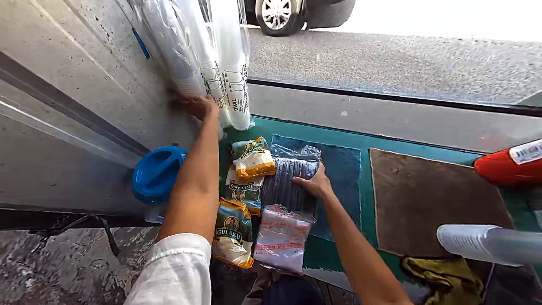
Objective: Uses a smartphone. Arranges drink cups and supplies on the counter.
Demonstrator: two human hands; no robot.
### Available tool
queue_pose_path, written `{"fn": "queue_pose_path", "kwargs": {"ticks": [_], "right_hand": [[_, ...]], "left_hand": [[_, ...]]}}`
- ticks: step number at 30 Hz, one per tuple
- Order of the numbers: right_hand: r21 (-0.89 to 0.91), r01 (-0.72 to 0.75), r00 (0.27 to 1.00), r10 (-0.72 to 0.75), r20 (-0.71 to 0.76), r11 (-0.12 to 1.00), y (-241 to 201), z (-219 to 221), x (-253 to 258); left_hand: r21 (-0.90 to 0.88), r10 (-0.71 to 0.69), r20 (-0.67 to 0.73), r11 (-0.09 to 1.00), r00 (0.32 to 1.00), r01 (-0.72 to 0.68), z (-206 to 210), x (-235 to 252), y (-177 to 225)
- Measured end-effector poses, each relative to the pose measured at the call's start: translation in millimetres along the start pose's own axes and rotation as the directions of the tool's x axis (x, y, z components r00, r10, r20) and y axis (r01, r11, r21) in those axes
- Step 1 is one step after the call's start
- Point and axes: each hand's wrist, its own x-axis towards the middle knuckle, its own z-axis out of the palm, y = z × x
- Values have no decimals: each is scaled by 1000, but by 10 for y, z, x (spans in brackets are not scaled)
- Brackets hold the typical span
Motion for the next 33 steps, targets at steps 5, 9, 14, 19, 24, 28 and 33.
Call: {"fn": "queue_pose_path", "kwargs": {"ticks": [5,9,14,19,24,28,33], "right_hand": [[407,125,992,-117,-44,905,130,-77,25],[378,206,978,-183,-98,903,319,-677,-189],[-158,216,923,-255,-287,963,15,-973,-378],[-52,285,955,-279,106,957,-1253,98,-65],[-90,174,936,-136,326,981,-1496,854,479],[317,257,899,-347,269,913,-1185,799,610],[813,126,743,-597,302,568,-915,98,513]], "left_hand": [[-181,-46,-211,983,976,7,89,-111,-160],[-224,52,-211,969,976,-100,-15,-602,-453],[-133,258,283,964,924,-229,89,-1256,-966],[-308,545,197,824,815,-476,96,-1151,-457],[-44,373,539,908,755,-417,-295,-872,-74],[99,133,603,966,786,-240,-162,-985,-856],[-341,-45,737,837,675,428,96,-1343,-1291]]}}
